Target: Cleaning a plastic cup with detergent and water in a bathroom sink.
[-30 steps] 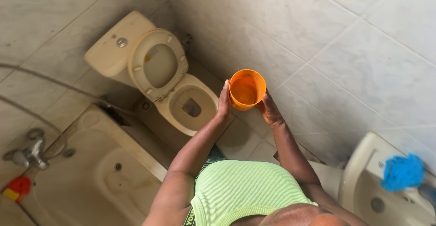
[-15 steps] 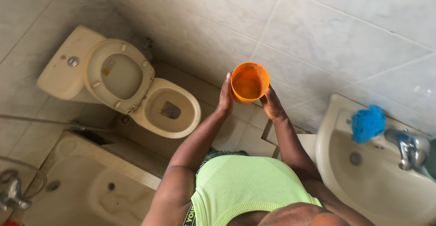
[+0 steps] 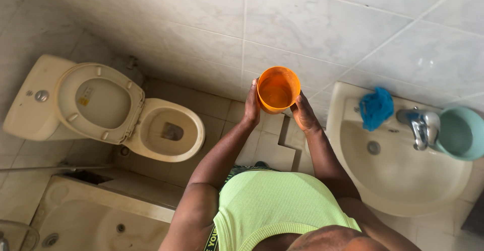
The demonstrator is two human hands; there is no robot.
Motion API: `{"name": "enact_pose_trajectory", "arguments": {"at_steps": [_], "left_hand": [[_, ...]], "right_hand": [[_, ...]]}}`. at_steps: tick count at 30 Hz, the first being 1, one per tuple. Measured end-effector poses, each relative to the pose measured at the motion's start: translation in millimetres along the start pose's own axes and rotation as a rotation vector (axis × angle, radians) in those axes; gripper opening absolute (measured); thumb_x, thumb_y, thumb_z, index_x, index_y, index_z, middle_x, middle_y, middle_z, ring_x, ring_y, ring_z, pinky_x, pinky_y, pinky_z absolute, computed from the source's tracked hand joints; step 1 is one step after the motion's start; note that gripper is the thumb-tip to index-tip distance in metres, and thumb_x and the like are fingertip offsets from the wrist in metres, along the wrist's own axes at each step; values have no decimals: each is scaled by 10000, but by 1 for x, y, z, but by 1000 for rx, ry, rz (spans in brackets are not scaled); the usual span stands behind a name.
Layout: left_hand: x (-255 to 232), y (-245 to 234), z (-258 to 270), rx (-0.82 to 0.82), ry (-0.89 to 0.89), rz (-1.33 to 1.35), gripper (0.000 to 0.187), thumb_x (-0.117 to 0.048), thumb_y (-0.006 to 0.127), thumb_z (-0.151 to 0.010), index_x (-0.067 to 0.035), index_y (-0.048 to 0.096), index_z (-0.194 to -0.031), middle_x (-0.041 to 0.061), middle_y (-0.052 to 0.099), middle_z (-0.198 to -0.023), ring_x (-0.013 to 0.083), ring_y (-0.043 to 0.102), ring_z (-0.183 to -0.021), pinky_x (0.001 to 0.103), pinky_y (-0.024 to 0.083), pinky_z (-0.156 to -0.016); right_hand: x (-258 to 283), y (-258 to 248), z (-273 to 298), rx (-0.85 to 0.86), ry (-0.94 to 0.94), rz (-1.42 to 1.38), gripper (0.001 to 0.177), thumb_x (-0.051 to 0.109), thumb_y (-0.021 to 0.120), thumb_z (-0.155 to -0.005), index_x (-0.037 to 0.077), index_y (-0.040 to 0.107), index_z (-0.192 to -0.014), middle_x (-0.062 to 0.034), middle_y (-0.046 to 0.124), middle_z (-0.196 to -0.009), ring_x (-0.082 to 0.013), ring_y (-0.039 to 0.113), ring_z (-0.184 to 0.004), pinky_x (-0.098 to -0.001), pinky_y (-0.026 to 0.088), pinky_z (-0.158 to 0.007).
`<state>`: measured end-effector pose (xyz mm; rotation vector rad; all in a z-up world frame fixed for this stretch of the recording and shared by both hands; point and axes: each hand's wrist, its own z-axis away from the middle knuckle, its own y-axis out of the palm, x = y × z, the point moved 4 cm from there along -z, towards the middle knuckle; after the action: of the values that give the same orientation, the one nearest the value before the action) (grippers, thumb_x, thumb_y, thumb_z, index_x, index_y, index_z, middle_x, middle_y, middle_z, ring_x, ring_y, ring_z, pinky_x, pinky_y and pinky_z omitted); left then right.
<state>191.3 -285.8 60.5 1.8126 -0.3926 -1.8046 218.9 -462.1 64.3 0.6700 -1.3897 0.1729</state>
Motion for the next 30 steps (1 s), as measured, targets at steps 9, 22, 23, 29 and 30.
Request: {"name": "enact_pose_trajectory", "arguments": {"at_steps": [9, 22, 23, 29, 30], "left_hand": [[31, 47, -10, 105, -112, -14, 691, -566, 281, -1082, -54, 451, -1515, 103, 505, -1512, 227, 432, -1426, 394, 308, -1201], [61, 84, -23, 290, -265, -23, 674, -572, 307, -1083, -59, 469, -1489, 98, 509, -1488, 220, 440, -1395, 390, 309, -1197], [62, 85, -23, 309, -268, -10, 673, -571, 313, -1085, -55, 472, -1486, 101, 512, -1487, 222, 441, -1395, 389, 309, -1198], [66, 91, -21, 373, -343, -36, 678, -576, 318, -1076, -60, 469, -1489, 96, 507, -1486, 216, 437, -1389, 383, 305, -1196], [65, 93, -21, 386, -338, -44, 685, -579, 317, -1075, -56, 468, -1490, 100, 507, -1484, 220, 437, -1388, 385, 306, -1196]], "right_hand": [[18, -39, 37, -143, -68, 21, 976, 686, 642, -914, 101, 310, -1620, -18, 382, -1624, -186, 308, -1519, -401, 245, -1248], [35, -49, 75, -321, -226, -15, 920, 621, 637, -959, 50, 318, -1606, -58, 392, -1626, -201, 334, -1524, -408, 254, -1266], [34, -50, 78, -333, -233, -13, 916, 624, 630, -966, 45, 322, -1605, -65, 389, -1632, -206, 330, -1529, -410, 248, -1272], [24, -51, 92, -409, -292, -2, 909, 628, 606, -976, 36, 321, -1605, -81, 374, -1647, -225, 319, -1541, -426, 241, -1274], [23, -51, 94, -421, -299, -1, 911, 624, 606, -977, 33, 316, -1607, -86, 371, -1648, -231, 320, -1540, -431, 238, -1272]]}}
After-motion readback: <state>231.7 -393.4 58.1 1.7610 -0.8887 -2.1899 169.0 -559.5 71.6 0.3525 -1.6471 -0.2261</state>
